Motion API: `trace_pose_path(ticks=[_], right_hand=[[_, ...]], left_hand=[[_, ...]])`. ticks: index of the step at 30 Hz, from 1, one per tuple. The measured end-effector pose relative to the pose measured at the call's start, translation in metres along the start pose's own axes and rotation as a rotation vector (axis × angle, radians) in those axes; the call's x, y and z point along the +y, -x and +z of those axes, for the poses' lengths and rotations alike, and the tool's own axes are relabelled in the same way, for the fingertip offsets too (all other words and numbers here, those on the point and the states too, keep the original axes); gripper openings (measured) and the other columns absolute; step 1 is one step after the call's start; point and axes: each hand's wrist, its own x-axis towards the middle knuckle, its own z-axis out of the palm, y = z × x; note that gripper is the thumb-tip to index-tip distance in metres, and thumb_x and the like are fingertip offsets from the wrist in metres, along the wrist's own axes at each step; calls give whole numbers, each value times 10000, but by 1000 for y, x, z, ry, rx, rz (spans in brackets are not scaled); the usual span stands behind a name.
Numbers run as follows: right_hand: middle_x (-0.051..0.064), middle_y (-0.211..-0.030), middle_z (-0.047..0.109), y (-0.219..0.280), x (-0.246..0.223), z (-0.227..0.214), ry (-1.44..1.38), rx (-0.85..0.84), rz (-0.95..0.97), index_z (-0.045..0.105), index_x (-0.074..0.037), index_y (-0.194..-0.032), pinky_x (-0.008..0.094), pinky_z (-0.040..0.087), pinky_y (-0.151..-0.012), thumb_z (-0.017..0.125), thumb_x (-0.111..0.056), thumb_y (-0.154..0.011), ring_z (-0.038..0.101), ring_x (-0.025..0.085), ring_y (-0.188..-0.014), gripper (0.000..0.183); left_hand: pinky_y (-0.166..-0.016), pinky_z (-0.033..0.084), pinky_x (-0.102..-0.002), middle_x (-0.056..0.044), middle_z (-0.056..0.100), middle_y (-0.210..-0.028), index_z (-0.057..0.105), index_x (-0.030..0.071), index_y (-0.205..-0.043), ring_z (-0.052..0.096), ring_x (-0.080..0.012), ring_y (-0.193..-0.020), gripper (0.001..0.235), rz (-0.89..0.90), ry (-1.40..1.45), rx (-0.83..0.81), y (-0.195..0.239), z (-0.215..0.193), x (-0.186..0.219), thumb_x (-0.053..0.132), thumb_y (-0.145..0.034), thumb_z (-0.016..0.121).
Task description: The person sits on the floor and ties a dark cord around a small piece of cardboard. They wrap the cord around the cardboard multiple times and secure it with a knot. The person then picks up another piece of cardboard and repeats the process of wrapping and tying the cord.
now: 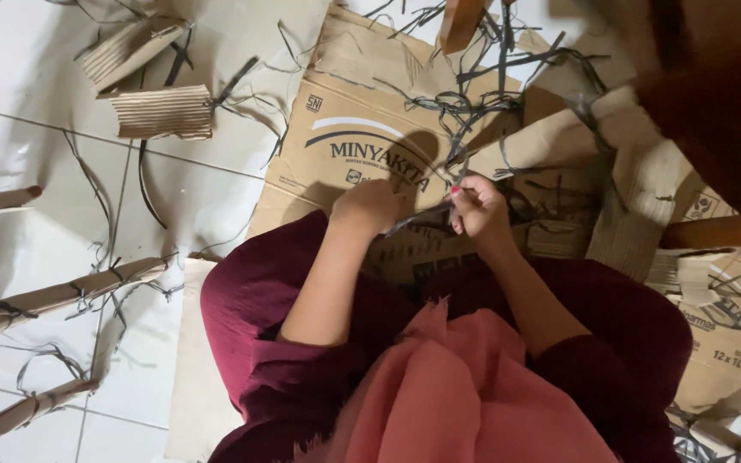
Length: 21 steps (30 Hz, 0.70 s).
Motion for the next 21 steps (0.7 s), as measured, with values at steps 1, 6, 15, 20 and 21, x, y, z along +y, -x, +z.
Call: trace_pose_path(ticks=[1, 6, 15, 20, 21], right_hand=[[209, -845, 661, 0, -2, 0, 2, -4, 8, 578, 85, -1149, 278, 439, -394, 575, -111, -1055, 526, 152, -426, 217], [180, -653, 633, 8, -49, 12, 96, 8, 102, 586, 73, -1174, 304, 504, -405, 637, -205, -1031, 610, 217, -437, 318], [190, -878, 710, 7, -45, 0, -93, -42, 9, 558, 3, -1104, 252, 470, -476, 658, -273, -1025, 561, 122, -503, 304], [62, -669, 545, 11, -42, -14, -162, -152, 87, 582, -46, -1118, 237, 439, -461, 608, -234, -1053, 476, 100, -493, 201], [76, -628, 531, 14, -49, -18, -80, -175, 96, 631, -48, -1122, 254, 431, -447, 617, -245, -1051, 505, 139, -474, 210]], left_hand=[[-881, 573, -538, -245, 735, -1074, 732, 10, -1132, 704, -434, -1069, 383, -5, 5, -7, -8, -1, -4, 212, -980, 445], [-945, 519, -588, -169, 704, -1197, 653, 98, -1251, 683, -403, -1120, 478, -2, 94, 197, -13, -14, -10, 413, -1046, 358], [-844, 577, -390, -92, 751, -746, 761, 104, -1095, 754, -216, -704, 219, 400, 584, 11, -64, 30, -13, 199, -1017, 580], [-904, 558, -456, -131, 765, -793, 766, 101, -1107, 765, -300, -828, 245, 391, 526, 33, -34, 0, -8, 218, -1024, 567], [-929, 543, -460, -110, 762, -790, 766, 109, -1142, 758, -296, -852, 269, 349, 513, 53, -34, -2, -10, 229, -1041, 548]])
